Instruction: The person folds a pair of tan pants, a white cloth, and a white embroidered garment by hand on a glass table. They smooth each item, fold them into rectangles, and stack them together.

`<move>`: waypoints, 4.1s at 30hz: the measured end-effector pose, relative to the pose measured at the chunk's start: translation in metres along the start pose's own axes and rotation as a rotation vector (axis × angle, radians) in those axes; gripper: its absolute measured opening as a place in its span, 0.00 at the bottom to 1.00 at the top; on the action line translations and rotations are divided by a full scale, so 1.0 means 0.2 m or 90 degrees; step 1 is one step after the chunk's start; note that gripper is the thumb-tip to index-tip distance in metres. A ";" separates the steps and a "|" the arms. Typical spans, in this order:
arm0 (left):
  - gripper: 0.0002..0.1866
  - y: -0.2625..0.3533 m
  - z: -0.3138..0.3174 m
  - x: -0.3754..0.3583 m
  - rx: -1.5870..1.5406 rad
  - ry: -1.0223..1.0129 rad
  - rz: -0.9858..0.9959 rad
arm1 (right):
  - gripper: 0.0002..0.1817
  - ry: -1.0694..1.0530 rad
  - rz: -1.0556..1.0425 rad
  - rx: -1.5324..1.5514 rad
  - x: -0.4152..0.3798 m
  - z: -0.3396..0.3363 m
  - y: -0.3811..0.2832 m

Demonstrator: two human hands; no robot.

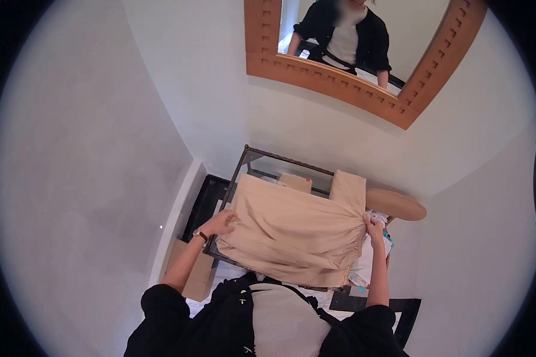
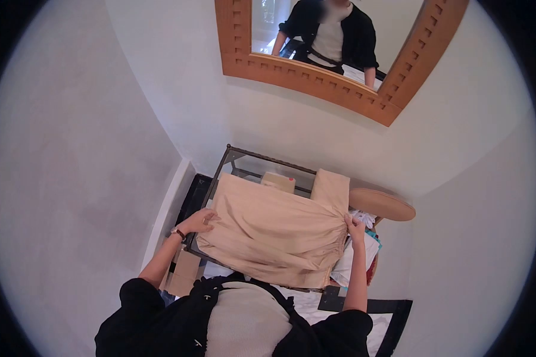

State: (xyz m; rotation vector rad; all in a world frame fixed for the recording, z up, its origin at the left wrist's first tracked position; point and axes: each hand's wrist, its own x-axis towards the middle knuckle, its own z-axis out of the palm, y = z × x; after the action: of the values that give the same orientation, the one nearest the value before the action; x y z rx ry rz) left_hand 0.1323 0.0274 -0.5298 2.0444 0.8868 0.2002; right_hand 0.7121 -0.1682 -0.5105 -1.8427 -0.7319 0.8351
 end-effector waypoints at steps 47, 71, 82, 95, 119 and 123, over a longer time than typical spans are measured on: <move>0.16 0.35 0.42 -0.57 0.269 0.522 -0.293 | 0.24 0.034 0.097 0.103 0.00 0.03 0.08; 0.10 0.22 0.47 -0.55 0.446 0.192 -0.056 | 0.18 0.126 -0.255 -0.319 -0.12 0.11 -0.13; 0.10 0.35 0.50 -0.48 0.454 0.115 -0.188 | 0.24 0.008 -0.098 -0.069 -0.12 0.05 0.00; 0.27 0.57 0.83 -0.11 0.412 -0.097 0.308 | 0.38 -0.034 0.083 -0.264 -0.16 0.02 0.08; 0.31 0.22 0.20 0.31 0.312 0.354 -0.160 | 0.24 0.163 -0.088 -0.225 -0.43 0.15 0.07; 0.31 0.19 0.21 0.40 0.289 0.379 -0.175 | 0.23 0.153 -0.114 -0.204 -0.48 0.15 0.00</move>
State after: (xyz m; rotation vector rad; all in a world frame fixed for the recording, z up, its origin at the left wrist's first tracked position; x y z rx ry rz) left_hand 0.2284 0.0380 -0.5410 2.2771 1.6950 0.5103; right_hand 0.6327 -0.2271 -0.4970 -2.0785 -0.8975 0.3874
